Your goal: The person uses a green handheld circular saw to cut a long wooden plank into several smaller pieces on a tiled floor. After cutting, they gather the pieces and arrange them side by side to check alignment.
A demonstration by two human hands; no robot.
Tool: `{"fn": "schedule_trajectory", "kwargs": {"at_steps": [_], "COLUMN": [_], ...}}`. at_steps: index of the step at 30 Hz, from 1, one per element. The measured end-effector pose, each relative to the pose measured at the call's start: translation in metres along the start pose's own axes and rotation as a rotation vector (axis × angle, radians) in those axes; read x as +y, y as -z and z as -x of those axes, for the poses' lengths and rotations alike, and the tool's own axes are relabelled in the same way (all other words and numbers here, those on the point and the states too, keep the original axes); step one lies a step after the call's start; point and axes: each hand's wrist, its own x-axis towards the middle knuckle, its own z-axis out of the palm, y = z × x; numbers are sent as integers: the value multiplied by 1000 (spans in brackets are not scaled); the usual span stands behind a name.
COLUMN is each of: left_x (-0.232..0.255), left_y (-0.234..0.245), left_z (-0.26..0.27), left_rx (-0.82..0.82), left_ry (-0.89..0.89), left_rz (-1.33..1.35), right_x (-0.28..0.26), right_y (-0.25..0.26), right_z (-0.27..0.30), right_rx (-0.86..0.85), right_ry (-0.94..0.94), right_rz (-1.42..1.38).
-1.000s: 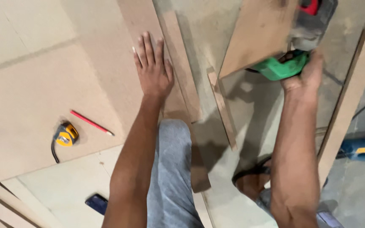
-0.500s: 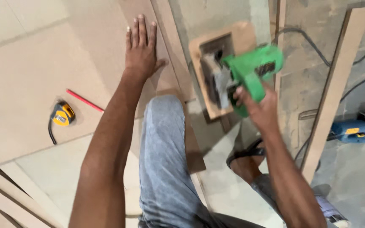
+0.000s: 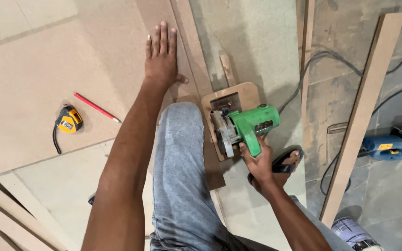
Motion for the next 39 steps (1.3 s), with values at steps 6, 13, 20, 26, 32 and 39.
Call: {"fn": "schedule_trajectory", "kwargs": {"at_steps": [6, 13, 20, 26, 32, 39], "left_x": [-1, 0, 1, 2, 3, 1], "left_y": [-4, -1, 0, 3, 8, 6], "left_z": [-2, 2, 2, 2, 6, 3], "left_rx": [16, 35, 44, 26, 11, -1], "left_ry": [-12, -3, -5, 4, 7, 3], "left_rz": [-15, 23, 30, 41, 45, 29], "right_x": [2, -12, -17, -30, -47, -58], "right_y": [-13, -18, -20, -24, -30, -38], "right_z": [1, -6, -20, -32, -53, -84], "right_rx": [32, 69, 102, 91, 115, 145], "right_ry": [3, 25, 67, 33, 51, 176], "right_rz": [-69, 84, 114, 83, 126, 144]}}
